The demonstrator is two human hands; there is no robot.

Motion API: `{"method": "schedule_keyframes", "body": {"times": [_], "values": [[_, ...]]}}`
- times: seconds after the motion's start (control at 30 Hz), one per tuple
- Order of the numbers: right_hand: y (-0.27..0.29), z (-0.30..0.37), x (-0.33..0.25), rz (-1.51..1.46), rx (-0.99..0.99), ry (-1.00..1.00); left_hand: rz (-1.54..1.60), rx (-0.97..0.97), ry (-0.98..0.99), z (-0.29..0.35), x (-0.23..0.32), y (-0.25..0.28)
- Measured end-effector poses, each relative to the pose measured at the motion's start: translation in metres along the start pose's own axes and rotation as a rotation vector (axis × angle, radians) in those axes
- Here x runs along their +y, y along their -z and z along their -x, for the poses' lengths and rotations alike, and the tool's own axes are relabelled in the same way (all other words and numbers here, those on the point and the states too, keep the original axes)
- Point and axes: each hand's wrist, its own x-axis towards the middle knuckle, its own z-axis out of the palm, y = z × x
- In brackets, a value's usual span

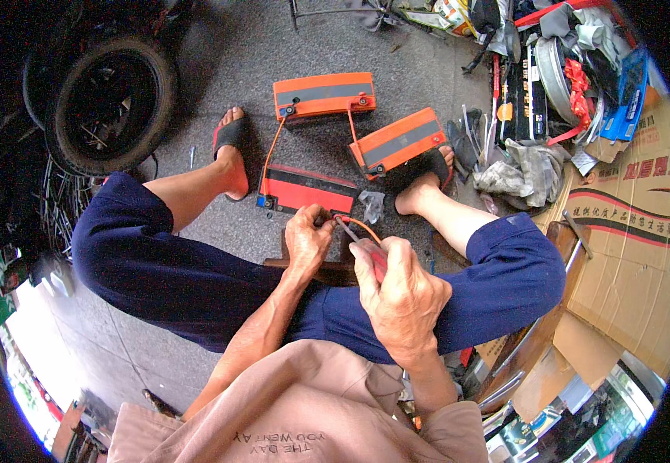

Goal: The person sits on the floor of a workshop and uses a screwdriver to tighten screws on three orange rectangular battery-like objects. They manipulate the objects and wires, occasionally adjusting their position to access different screws.

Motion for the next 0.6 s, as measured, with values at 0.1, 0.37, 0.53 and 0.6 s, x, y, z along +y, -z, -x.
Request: {"method": "schedule_keyframes", "body": {"times": [0.1,0.37,0.53,0.6], "values": [[0.003,-0.005,0.002,0.042,0.030,0.093,0.026,-0.008,0.023,0.000,0.003,0.002],[0.001,-0.002,-0.004,-0.037,0.038,0.057,-0.016,-0.016,0.011,0.000,0.002,-0.001],[0.004,-0.007,-0.002,0.017,0.023,0.125,-0.027,-0.007,0.004,0.000,0.003,0.000],[0.002,-0.013,0.000,-0.005,0.119,0.228,-0.015,-0.008,0.023,0.000,0.003,0.000]]}}
